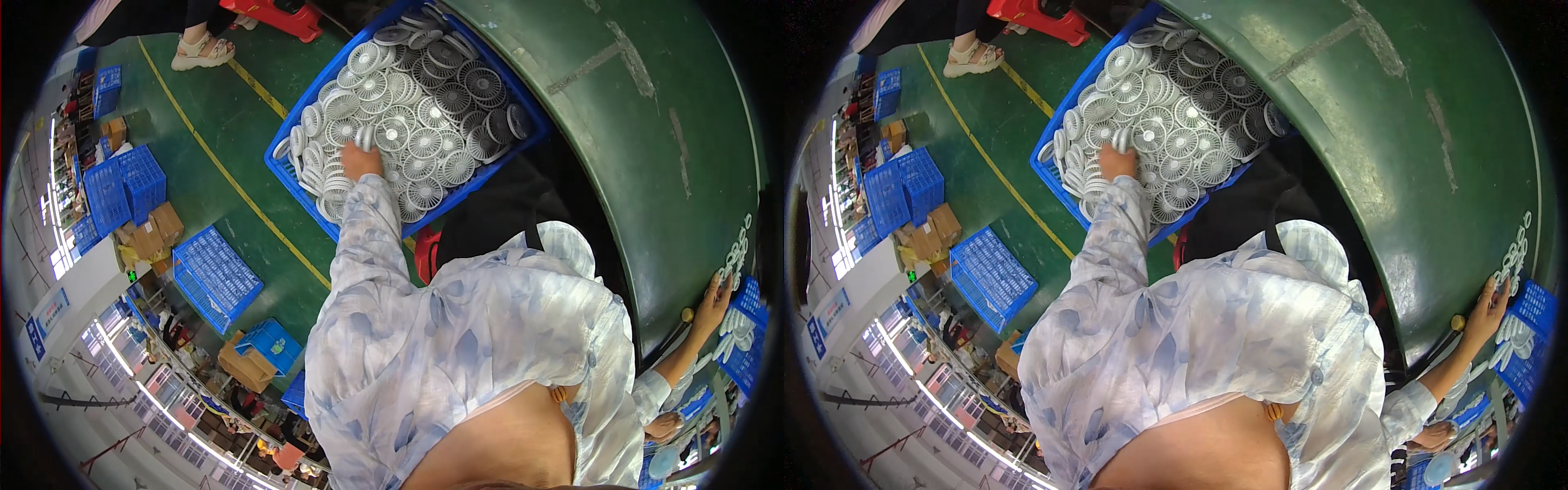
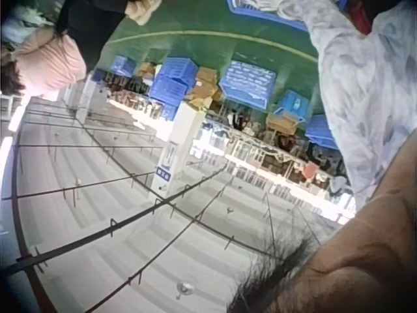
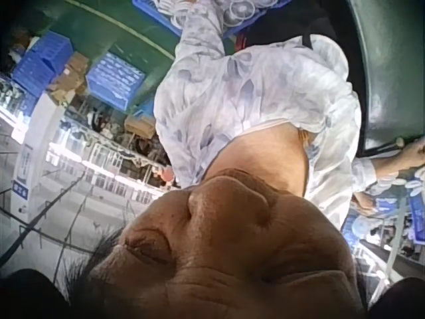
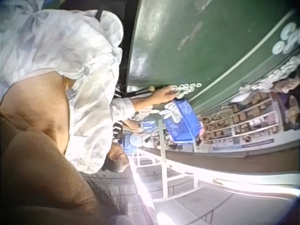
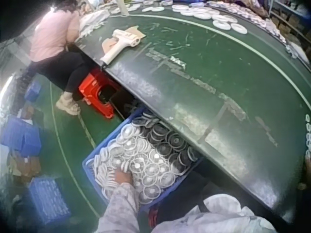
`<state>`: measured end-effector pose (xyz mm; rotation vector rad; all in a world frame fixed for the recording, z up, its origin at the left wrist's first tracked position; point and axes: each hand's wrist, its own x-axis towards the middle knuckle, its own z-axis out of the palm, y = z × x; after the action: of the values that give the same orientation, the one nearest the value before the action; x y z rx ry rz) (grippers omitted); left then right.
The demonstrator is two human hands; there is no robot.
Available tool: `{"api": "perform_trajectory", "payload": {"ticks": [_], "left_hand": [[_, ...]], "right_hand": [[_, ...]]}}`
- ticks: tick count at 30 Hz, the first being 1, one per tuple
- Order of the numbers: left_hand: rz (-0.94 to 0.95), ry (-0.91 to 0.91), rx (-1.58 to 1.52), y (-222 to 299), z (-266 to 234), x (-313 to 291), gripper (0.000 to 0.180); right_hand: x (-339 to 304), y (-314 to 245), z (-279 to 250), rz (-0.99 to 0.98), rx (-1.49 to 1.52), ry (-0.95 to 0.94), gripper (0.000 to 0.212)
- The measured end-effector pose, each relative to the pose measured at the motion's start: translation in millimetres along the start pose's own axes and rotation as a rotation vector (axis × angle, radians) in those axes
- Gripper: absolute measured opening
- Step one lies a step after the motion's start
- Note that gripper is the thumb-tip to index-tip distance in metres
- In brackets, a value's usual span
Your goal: The person assembles fan grilles by fitting plastic rings into each grille by hand, tapping them into place with a small hammer, and taking parts from a blue crate.
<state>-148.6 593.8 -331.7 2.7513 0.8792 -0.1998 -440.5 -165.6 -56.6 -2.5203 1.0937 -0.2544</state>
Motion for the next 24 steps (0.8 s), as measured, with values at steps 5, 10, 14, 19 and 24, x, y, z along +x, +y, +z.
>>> {"api": "perform_trajectory", "payload": {"ticks": [5, 10, 14, 19, 24], "left_hand": [[0.403, 0.176, -0.137, -2.2, -7.2, -26.3, 0.077], [0.629, -0.106, 0.08, -88.2, -64.5, 21.1, 0.087], [0.664, -0.524, 0.609, -88.9, -104.0, 37.0, 0.131], [0.803, -0.434, 0.75, -78.0, -105.1, 38.0, 0.128], [0.89, -0.411, 0.534, -73.8, -99.4, 31.7, 0.121]], "right_hand": [[-5.1, -1.5, -6.5, -0.004, -0.091, 0.03, 0.053], [-1.7, 1.4, -2.5, -0.032, -0.008, 0.026, 0.051], [0.6, 0.9, -6.2, -0.042, 0.004, 0.056, 0.052], [8.9, 0.8, 0.1, -0.037, -0.044, 0.025, 0.051], [7.5, 15.6, -5.4, -0.038, -0.038, 0.042, 0.052]]}}
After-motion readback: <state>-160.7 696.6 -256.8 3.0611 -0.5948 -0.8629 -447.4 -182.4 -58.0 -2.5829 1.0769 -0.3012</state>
